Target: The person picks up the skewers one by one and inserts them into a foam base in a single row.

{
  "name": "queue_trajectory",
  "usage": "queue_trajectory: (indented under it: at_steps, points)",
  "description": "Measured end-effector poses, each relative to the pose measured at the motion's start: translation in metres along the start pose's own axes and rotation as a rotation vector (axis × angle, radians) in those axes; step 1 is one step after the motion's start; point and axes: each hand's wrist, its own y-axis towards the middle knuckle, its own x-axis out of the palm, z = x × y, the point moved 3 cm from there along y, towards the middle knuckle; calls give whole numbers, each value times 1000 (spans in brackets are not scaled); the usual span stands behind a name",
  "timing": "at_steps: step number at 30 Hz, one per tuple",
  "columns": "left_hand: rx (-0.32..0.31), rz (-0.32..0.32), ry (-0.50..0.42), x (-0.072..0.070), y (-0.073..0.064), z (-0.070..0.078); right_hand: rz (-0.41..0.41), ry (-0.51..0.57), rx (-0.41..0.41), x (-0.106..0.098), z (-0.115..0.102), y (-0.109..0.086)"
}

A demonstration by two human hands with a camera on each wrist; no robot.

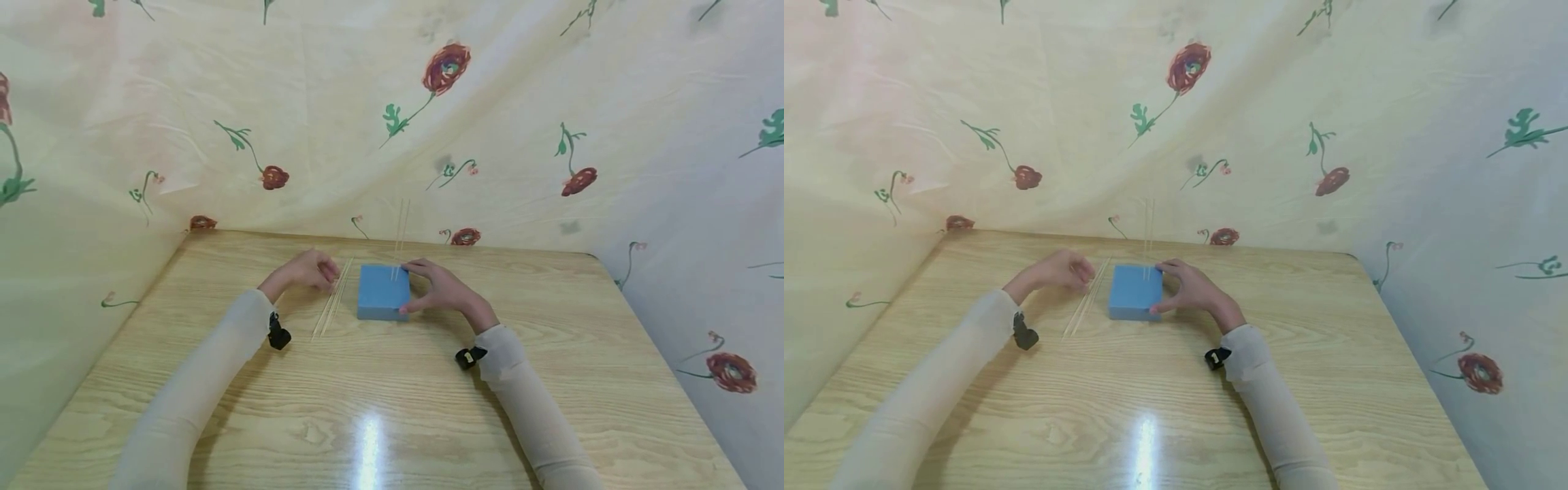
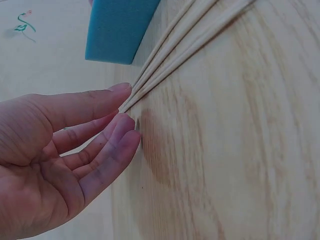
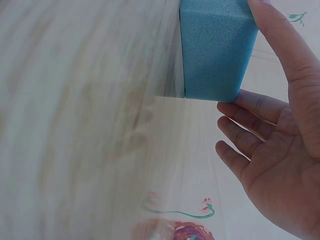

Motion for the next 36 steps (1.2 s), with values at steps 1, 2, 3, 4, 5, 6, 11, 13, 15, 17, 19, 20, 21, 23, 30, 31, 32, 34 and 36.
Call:
queue_trajectory:
  at_steps: [1, 2, 3, 4, 5, 6, 11, 13, 15, 17, 19, 20, 21, 23, 30, 31, 32, 34, 36]
  points:
    - [3, -4, 1, 0, 0, -1, 2, 1, 1, 0, 0, 0]
    - [2, -7, 1, 0, 0, -2, 4, 0, 0, 0, 0, 0]
    - [3, -9, 4, 1, 1, -3, 6, 3, 1, 0, -1, 0]
    - [-1, -10, 4, 1, 1, -3, 5, 6, 4, 0, -1, 0]
    - [-1, -14, 3, 1, 1, -3, 5, 10, 5, 0, -1, 0]
    - [-5, -16, 0, 1, 0, -3, 3, 12, 5, 1, -1, 0]
    - [-27, -16, -26, 2, 0, -3, 1, 13, -1, 1, 1, 0]
    - [-31, -14, -36, 2, 1, -5, 2, 9, -4, 1, 1, 1]
    - [-29, -13, -35, 3, 1, -5, 1, 8, -6, 1, 1, 1]
    - [-33, -10, -37, 3, 1, -6, 0, 9, -4, 0, 1, 1]
    - [-31, -11, -25, 3, 1, -6, -1, 13, -3, 0, 0, 0]
    - [-34, -9, -22, 3, 1, -6, -1, 14, -2, 0, 0, 0]
    - [-36, -9, -17, 2, 0, -6, -1, 15, -1, 0, 0, 0]
    - [-39, -11, -6, 2, 0, -8, -2, 17, -1, 0, 0, 0]
    - [-45, -24, 31, -5, -1, -15, 1, 18, 2, 0, 0, 1]
    - [-51, -23, 33, -6, -2, -16, 0, 17, 2, 0, 0, 1]
    - [-50, -26, 39, -7, -3, -17, 0, 16, 2, 0, 1, 1]
    - [-53, -29, 43, -9, -4, -18, -1, 16, 1, 0, 1, 1]
    - [-56, -26, 45, -11, -6, -19, -3, 15, 1, 0, 1, 1]
